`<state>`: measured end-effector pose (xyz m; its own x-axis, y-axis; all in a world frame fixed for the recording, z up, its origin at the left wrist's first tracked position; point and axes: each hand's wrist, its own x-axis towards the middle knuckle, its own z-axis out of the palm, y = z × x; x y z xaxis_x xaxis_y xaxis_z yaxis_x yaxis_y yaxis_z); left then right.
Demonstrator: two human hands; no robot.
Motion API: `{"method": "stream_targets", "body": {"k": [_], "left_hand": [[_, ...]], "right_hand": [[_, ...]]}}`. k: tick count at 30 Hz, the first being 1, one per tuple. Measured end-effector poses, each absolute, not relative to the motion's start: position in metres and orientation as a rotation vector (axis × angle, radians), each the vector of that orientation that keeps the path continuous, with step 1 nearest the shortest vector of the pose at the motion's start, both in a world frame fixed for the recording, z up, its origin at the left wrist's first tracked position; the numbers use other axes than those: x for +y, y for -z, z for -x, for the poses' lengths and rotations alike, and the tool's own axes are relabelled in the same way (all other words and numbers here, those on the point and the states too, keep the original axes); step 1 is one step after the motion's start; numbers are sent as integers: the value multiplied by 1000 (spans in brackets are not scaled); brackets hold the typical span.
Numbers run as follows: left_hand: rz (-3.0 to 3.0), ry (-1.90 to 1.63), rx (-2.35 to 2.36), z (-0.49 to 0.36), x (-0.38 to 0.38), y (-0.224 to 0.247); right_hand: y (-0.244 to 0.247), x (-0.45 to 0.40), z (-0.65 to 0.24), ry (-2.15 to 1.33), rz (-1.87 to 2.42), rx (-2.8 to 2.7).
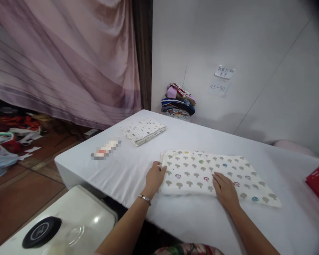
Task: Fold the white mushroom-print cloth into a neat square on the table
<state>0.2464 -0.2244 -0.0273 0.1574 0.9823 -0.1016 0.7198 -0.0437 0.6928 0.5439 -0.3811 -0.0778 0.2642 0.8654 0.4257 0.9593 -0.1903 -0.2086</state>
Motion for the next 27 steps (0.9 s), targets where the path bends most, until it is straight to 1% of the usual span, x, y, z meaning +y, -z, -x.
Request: {"method": "stream_targets", "body": {"k": [6,14,17,23,27], "left_hand": [[-1778,-590,1624,-254,-207,29],[-1826,-434,1688,-269,-186,23],[-1862,-433,1696,-269,-184,22],[-1867,-542,1638,-266,-187,20],[-1789,-474,1598,-262,-190,16]], "right_hand": [[82,-380,-546,331,2064,-1613],[83,-380,-547,325,2050,-1612],[82,-380,-547,312,2048,-1599],[81,-378,-545,287,2055,-1582],[79,-378,-543,282,2063,-1558]]}}
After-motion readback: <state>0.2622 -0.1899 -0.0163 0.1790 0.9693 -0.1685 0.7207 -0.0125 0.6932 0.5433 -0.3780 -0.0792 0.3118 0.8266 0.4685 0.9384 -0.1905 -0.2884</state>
